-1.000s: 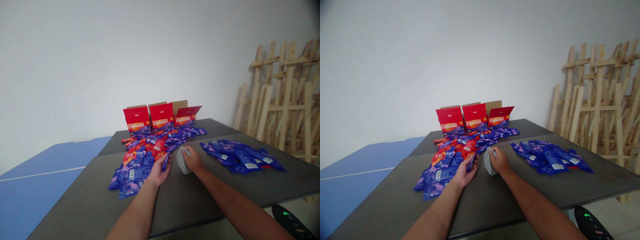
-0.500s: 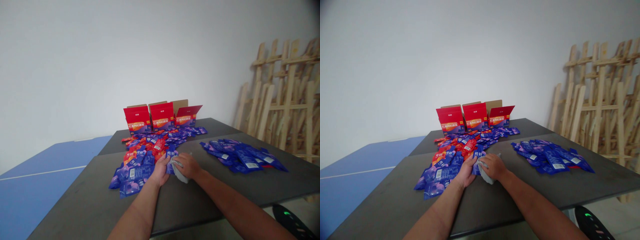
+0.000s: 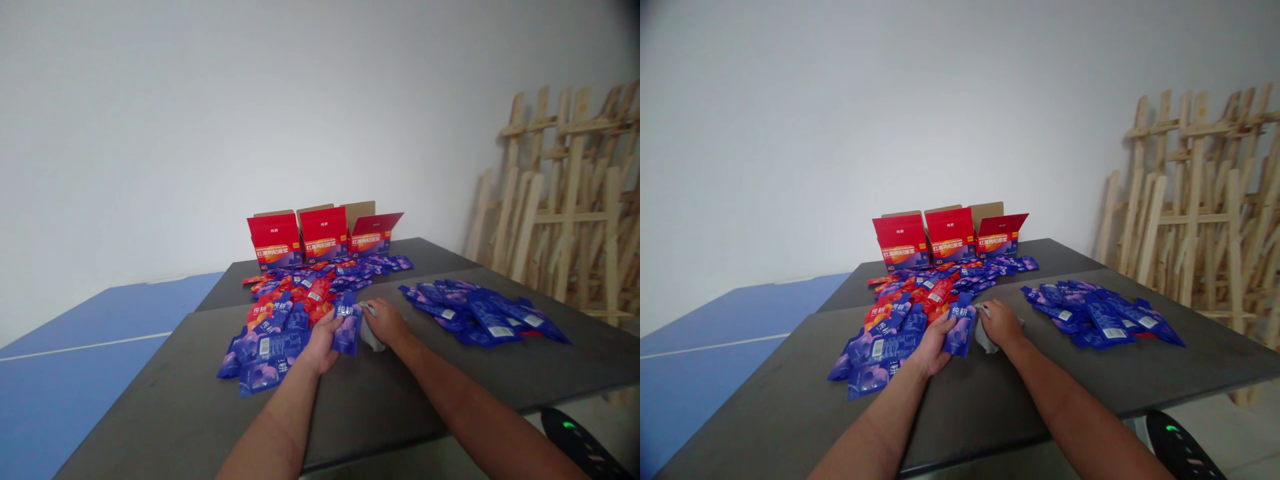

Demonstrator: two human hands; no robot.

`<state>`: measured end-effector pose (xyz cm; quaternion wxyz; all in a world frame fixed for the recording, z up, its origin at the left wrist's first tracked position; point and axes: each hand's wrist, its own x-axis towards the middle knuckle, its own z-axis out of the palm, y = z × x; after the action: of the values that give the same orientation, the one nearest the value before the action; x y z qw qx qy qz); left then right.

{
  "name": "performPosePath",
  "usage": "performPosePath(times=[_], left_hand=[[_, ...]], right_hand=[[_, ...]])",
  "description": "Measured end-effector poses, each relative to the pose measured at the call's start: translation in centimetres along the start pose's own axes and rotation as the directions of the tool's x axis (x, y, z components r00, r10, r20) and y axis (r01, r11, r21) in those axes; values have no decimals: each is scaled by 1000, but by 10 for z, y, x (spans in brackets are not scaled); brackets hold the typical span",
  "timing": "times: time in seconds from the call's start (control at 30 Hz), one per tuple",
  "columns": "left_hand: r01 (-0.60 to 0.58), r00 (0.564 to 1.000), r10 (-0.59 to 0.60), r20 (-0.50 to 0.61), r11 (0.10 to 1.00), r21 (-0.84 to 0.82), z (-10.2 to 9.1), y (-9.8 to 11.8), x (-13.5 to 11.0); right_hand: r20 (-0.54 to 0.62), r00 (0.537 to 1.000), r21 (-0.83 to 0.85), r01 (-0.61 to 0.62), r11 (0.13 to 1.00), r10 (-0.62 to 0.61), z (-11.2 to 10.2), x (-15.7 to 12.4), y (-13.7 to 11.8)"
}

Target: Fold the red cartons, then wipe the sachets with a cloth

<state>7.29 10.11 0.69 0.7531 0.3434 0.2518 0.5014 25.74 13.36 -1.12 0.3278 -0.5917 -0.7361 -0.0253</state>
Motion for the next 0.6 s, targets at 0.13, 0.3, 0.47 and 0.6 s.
performPosePath(times=[0.13, 0.3, 0.47, 0.6], left_hand=[[-32, 993, 26, -117, 998, -46, 0, -1, 5], [-186, 953, 205, -221, 977, 107, -5, -13, 11], [-252, 944, 302, -136, 920, 300, -8, -20, 11], [-229, 965, 254, -56, 932, 282, -8, -22, 10]], right_hand=[[-84, 990, 26, 113, 993, -111, 0, -5, -6], [-143, 946, 78, 305, 949, -292, -5, -13, -25], [-64, 939, 122, 343, 931, -337, -3, -11, -29], [-74, 946, 228, 325, 918, -317, -7, -6, -25]])
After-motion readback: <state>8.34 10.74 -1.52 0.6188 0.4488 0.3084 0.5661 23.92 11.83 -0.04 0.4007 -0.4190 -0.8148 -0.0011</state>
